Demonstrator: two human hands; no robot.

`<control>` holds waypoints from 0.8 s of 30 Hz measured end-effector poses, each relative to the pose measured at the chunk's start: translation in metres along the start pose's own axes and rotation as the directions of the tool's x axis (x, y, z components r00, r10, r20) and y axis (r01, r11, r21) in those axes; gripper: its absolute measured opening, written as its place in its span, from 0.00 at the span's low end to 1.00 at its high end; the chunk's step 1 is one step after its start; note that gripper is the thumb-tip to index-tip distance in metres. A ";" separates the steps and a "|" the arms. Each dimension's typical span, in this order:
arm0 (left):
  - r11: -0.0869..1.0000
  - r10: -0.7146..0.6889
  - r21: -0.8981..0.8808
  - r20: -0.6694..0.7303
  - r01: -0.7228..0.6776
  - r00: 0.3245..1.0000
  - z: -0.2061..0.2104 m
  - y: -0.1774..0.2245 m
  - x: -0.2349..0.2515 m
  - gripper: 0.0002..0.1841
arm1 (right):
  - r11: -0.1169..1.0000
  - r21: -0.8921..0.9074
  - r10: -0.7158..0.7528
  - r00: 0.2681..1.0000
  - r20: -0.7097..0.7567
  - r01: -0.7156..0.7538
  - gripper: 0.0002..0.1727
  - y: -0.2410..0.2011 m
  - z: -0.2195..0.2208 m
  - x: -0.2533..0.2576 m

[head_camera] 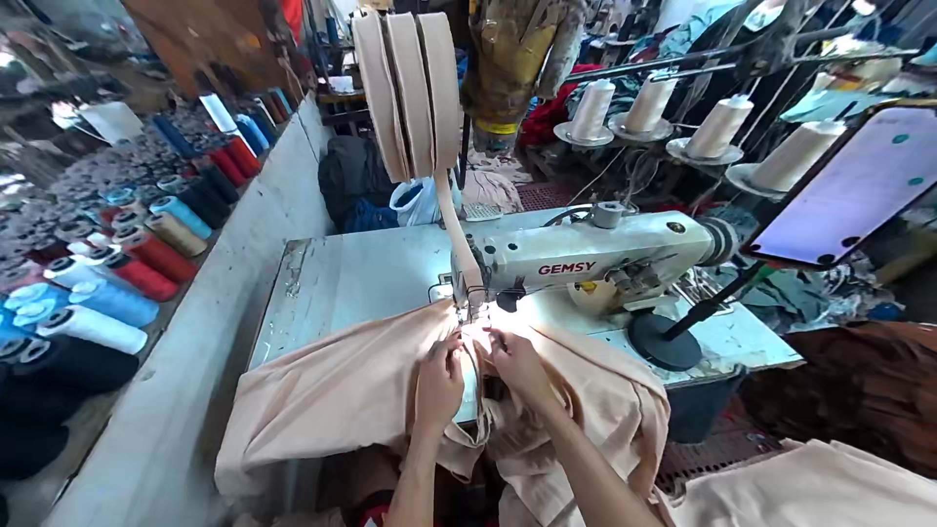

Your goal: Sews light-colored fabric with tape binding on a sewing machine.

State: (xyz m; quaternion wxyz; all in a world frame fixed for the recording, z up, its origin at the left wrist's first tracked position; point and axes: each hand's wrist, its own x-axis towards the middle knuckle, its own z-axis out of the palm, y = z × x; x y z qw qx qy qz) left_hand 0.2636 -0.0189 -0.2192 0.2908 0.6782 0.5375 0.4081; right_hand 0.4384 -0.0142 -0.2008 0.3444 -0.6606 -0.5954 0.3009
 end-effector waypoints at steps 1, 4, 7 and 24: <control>0.995 0.037 0.087 0.025 -0.039 0.999 -0.003 -0.002 -0.003 0.15 | 0.994 0.107 -0.007 0.996 -0.090 0.017 0.19 0.009 0.001 -0.003; 0.967 0.062 0.235 0.142 -0.094 0.988 -0.007 -0.001 -0.005 0.19 | 0.971 0.224 -0.033 0.978 -0.208 0.081 0.19 0.023 0.002 -0.014; 0.945 0.047 0.304 0.244 -0.123 0.969 -0.001 0.004 -0.005 0.28 | 0.963 0.210 -0.133 0.978 -0.164 0.166 0.21 0.027 0.001 -0.020; 0.977 0.065 0.193 0.107 -0.085 0.992 -0.005 0.000 -0.012 0.18 | 0.815 -0.397 -0.449 0.893 0.025 0.421 0.19 0.033 0.003 -0.045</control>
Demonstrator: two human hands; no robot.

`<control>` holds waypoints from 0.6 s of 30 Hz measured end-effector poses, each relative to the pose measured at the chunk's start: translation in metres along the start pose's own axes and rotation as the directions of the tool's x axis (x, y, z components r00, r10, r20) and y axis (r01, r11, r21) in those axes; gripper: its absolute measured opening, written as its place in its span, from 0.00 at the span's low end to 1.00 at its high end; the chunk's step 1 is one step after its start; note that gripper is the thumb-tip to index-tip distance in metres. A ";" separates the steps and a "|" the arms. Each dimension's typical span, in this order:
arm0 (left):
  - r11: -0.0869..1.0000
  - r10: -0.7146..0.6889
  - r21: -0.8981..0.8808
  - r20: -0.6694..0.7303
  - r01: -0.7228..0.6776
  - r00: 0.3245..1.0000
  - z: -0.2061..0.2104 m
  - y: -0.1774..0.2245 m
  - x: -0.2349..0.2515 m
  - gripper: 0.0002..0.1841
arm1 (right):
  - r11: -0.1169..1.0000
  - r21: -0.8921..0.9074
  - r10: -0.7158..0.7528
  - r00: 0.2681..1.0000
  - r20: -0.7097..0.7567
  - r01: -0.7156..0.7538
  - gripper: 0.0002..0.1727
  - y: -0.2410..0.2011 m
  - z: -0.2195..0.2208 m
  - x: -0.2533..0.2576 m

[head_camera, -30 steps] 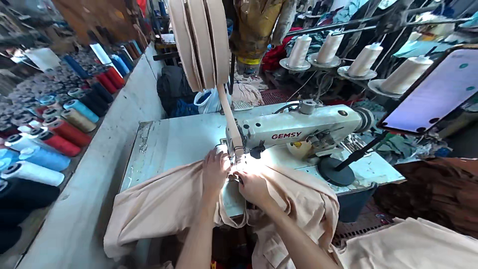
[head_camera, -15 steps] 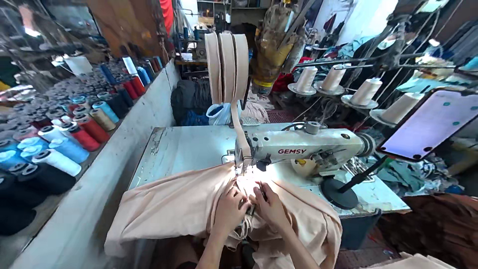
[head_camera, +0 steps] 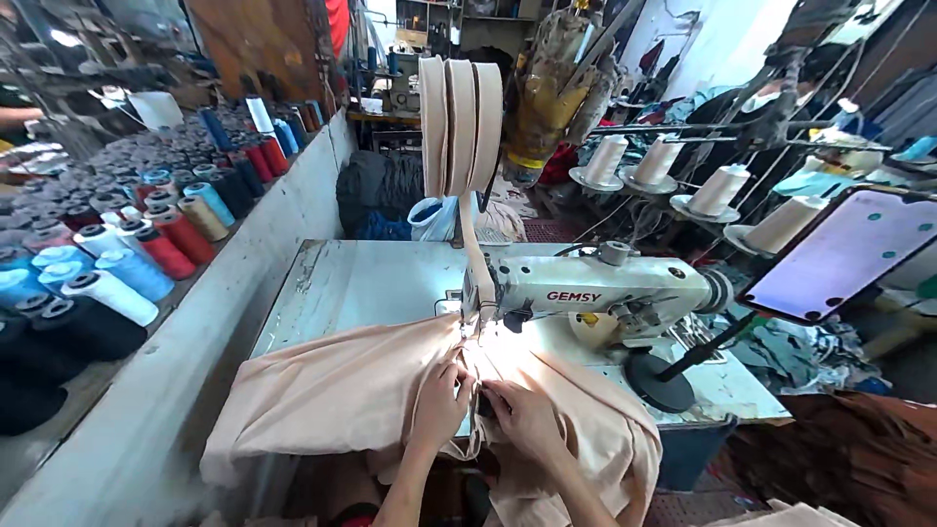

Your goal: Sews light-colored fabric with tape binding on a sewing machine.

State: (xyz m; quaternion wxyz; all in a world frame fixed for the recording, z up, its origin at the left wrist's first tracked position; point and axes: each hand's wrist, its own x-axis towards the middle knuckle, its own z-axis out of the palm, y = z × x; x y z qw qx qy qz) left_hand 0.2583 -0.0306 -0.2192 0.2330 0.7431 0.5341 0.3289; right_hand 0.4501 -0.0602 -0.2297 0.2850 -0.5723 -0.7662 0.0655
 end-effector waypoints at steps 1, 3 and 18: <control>1.000 0.005 -0.019 -0.001 -0.005 1.000 -0.001 -0.001 0.000 0.18 | 1.000 0.014 0.005 1.000 -0.018 -0.005 0.20 0.001 0.001 -0.001; 0.997 0.015 -0.076 0.033 -0.012 0.999 -0.006 -0.002 0.000 0.18 | 0.997 0.064 0.037 0.999 -0.040 -0.034 0.22 0.002 0.001 -0.003; 0.999 -0.033 0.028 0.270 0.027 0.962 -0.023 0.010 -0.047 0.15 | 0.849 0.524 0.015 0.993 0.120 -0.076 0.24 0.002 -0.014 -0.034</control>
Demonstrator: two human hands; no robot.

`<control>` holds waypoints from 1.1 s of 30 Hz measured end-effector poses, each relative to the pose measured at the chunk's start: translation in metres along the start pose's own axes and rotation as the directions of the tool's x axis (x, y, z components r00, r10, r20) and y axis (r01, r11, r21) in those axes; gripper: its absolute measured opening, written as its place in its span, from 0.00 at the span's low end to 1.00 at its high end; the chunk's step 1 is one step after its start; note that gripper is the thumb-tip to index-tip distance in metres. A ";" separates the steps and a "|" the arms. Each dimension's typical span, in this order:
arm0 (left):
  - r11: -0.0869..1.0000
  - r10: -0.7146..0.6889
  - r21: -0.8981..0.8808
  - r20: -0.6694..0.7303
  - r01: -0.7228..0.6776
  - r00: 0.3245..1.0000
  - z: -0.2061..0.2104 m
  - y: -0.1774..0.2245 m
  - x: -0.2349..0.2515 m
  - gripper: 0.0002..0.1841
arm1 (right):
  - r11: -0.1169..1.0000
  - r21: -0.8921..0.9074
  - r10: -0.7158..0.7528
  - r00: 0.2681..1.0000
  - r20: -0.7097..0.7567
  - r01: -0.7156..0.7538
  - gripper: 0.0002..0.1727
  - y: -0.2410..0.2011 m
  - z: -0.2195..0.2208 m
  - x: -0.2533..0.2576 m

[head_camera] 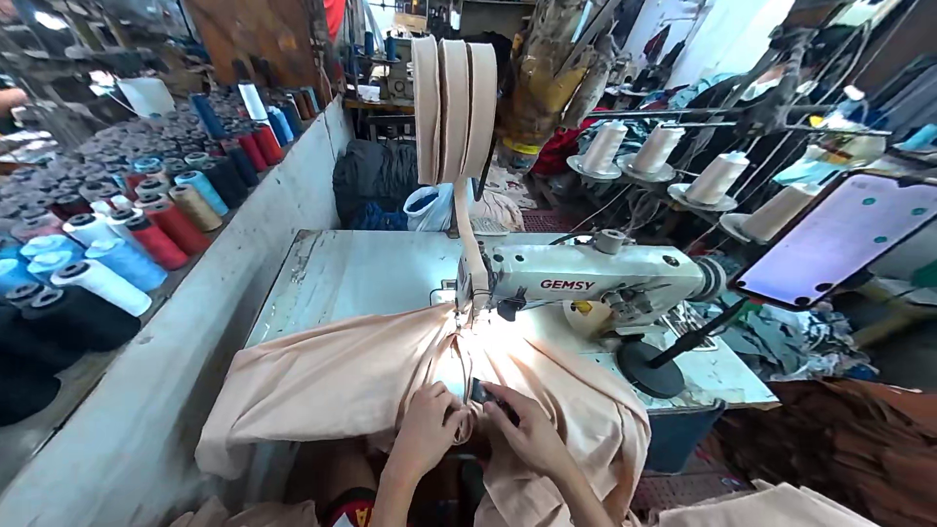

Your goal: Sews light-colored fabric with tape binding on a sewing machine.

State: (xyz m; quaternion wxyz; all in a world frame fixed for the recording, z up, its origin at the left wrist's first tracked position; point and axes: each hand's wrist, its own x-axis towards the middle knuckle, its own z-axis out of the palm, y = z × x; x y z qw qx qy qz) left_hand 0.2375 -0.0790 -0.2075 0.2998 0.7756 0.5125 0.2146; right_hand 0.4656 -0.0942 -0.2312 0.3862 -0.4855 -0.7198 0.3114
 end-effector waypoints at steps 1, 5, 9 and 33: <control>1.000 0.007 -0.028 -0.021 -0.007 1.000 -0.001 -0.002 -0.001 0.15 | 0.998 -0.062 -0.017 0.999 0.034 0.019 0.24 0.001 -0.003 0.000; 0.989 0.003 -0.149 -0.070 -0.014 0.998 -0.005 -0.008 -0.002 0.16 | 0.955 -0.272 -0.091 0.989 0.115 0.120 0.23 0.001 -0.003 -0.001; 0.985 0.017 -0.170 -0.098 -0.033 0.995 -0.004 -0.010 -0.002 0.15 | 0.905 -0.382 -0.164 0.983 0.086 0.184 0.20 0.001 0.006 -0.001; 1.000 -0.027 -0.006 -0.376 0.027 0.926 -0.002 -0.016 0.084 0.16 | 0.756 -0.567 0.292 0.944 -0.156 -0.328 0.21 -0.015 0.023 0.101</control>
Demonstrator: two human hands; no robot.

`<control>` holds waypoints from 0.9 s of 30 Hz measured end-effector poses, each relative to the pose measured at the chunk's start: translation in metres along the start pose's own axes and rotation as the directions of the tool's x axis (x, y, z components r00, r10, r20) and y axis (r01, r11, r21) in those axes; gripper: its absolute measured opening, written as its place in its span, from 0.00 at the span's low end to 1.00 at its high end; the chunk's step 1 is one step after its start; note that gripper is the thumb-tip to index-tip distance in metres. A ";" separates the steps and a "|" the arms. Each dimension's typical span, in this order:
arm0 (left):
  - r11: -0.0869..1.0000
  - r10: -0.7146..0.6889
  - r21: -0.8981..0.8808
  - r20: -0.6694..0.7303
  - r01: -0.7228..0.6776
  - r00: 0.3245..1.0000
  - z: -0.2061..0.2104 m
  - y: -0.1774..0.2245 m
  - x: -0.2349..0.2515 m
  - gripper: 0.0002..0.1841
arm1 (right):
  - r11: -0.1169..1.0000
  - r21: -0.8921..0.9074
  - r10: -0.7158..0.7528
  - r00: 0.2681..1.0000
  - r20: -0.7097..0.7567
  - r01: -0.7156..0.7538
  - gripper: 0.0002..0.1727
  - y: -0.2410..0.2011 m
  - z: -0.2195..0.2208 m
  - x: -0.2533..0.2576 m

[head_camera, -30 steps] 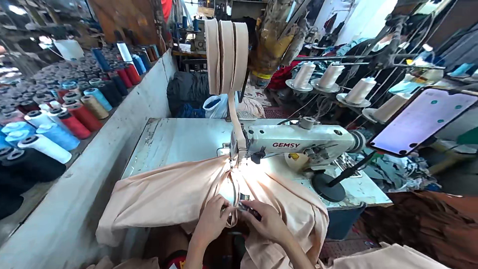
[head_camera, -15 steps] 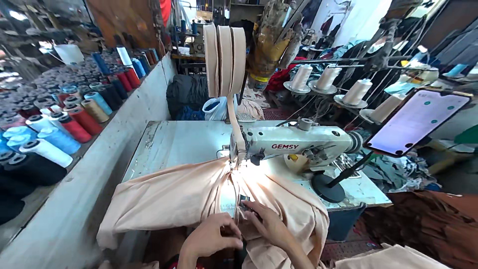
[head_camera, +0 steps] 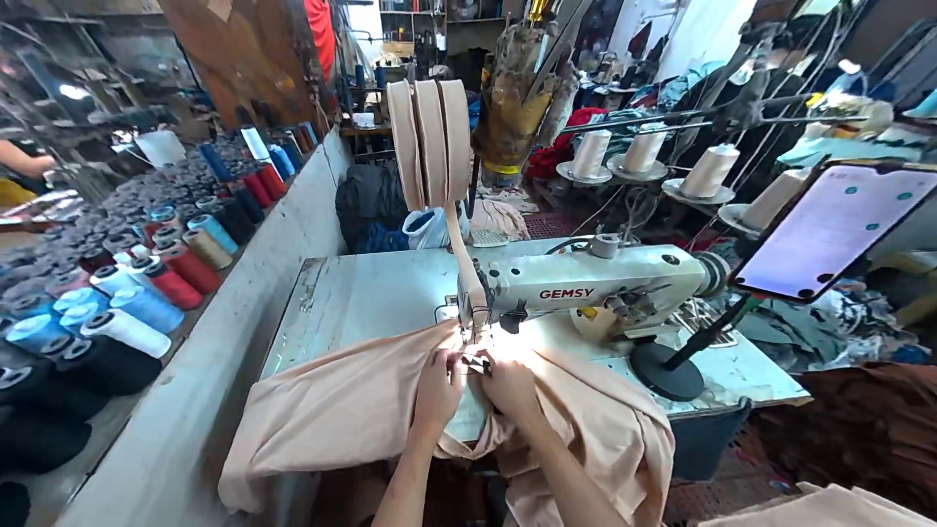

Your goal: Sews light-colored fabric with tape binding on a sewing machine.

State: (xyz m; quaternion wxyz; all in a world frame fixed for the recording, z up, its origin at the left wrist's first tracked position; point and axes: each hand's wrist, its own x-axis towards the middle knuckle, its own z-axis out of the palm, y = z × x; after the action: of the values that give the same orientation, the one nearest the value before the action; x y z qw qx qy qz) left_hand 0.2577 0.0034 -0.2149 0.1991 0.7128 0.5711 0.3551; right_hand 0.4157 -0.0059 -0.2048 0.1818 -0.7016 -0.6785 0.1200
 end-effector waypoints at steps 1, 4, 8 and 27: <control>0.995 0.022 0.094 0.041 -0.025 0.999 -0.003 -0.001 -0.004 0.17 | 0.997 0.007 -0.077 0.997 -0.023 0.077 0.22 0.010 0.000 -0.002; 0.941 0.143 0.299 0.071 -0.158 0.987 0.004 -0.007 -0.008 0.17 | 0.974 -0.031 -0.226 0.972 -0.057 0.225 0.24 0.023 0.004 -0.005; 0.893 0.111 0.418 0.153 -0.166 0.982 0.010 -0.002 -0.006 0.21 | 0.958 -0.158 -0.245 0.969 -0.029 0.238 0.30 0.017 0.003 -0.005; 0.861 -0.033 0.490 0.321 -0.136 0.947 -0.004 0.003 0.045 0.25 | 0.976 -0.188 -0.122 0.992 -0.031 0.114 0.22 -0.019 0.005 0.002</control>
State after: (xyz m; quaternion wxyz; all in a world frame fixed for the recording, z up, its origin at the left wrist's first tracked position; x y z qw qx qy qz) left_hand 0.2608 0.0454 -0.1972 0.0848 0.8028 0.5849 0.0782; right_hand 0.3964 -0.0028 -0.2007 0.1367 -0.6764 -0.7231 0.0306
